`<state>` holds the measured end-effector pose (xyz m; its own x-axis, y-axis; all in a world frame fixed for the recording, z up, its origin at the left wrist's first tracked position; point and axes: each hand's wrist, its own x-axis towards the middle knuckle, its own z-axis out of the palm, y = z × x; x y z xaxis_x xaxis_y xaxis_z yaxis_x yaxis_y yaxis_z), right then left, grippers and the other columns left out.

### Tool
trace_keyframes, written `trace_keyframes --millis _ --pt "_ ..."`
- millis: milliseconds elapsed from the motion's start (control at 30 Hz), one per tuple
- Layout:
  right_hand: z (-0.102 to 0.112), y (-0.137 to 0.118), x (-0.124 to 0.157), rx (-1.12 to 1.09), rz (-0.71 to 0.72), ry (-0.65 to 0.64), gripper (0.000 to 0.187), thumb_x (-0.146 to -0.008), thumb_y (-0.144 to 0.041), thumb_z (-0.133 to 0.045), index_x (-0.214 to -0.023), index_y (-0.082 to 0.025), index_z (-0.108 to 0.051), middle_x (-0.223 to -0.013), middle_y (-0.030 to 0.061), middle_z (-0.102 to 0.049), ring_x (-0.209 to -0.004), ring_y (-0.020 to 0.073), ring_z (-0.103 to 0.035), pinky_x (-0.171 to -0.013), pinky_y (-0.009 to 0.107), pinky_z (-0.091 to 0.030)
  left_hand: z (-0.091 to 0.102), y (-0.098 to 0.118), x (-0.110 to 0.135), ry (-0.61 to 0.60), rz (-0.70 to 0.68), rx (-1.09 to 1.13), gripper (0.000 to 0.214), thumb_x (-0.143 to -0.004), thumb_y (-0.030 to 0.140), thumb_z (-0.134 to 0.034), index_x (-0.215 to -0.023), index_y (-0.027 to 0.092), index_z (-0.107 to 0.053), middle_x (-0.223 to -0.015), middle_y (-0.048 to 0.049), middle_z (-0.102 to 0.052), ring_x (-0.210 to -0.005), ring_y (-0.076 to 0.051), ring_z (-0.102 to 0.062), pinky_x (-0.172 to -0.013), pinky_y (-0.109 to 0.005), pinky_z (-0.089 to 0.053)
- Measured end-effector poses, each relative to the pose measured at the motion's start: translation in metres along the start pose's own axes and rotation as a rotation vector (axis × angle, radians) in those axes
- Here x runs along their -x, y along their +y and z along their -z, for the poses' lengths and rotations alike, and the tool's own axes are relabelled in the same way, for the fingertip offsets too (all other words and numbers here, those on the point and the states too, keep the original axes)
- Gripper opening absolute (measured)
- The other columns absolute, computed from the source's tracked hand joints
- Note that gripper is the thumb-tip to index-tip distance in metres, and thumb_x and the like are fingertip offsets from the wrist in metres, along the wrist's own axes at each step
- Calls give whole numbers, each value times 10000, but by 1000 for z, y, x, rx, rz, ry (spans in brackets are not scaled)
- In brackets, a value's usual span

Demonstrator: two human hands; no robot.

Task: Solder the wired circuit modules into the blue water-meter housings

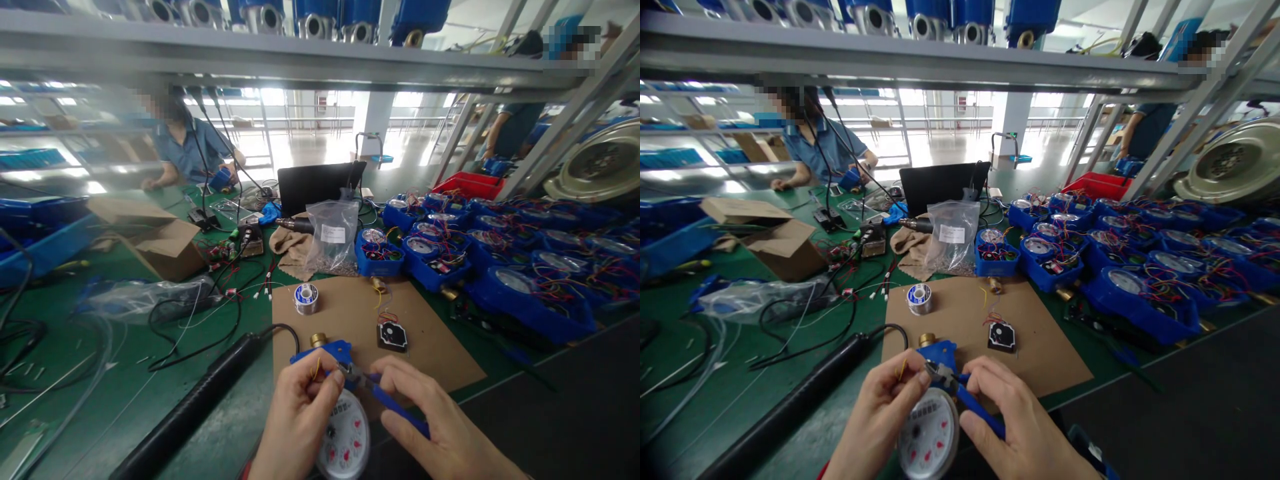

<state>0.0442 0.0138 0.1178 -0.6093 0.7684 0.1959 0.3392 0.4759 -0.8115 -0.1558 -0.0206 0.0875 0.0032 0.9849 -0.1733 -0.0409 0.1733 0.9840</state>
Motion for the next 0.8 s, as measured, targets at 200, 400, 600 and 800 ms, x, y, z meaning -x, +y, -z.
trace_keyframes --millis 200,400,600,800 --pt "-5 3 0 -68 -21 -98 305 -983 -353 -427 -828 -198 -640 -844 54 -626 -793 203 -617 -729 281 -515 -3 1 2 27 -5 -1 385 -853 532 -566 -727 172 -512 -637 28 -389 -549 -91 -304 -511 -223 -243" --pt "-19 2 3 -149 -9 -22 340 -995 -388 -418 -812 -203 -636 -870 46 -604 -818 197 -616 -754 257 -510 -7 0 -1 124 -8 94 442 -804 584 -622 -734 161 -517 -597 47 -372 -506 -69 -286 -464 -198 -216" --pt "-20 2 2 -138 25 11 335 -989 -419 -430 -828 -220 -647 -890 47 -623 -835 201 -627 -750 254 -531 -5 0 0 77 3 124 431 -802 565 -643 -759 148 -546 -628 36 -404 -528 -66 -312 -488 -191 -253" --pt "-13 -5 0 -105 -20 12 361 -990 -417 -417 -799 -220 -652 -840 52 -635 -790 205 -634 -725 264 -539 -4 -3 -1 82 -7 109 406 -816 546 -638 -776 148 -565 -654 23 -434 -550 -78 -357 -503 -197 -284"
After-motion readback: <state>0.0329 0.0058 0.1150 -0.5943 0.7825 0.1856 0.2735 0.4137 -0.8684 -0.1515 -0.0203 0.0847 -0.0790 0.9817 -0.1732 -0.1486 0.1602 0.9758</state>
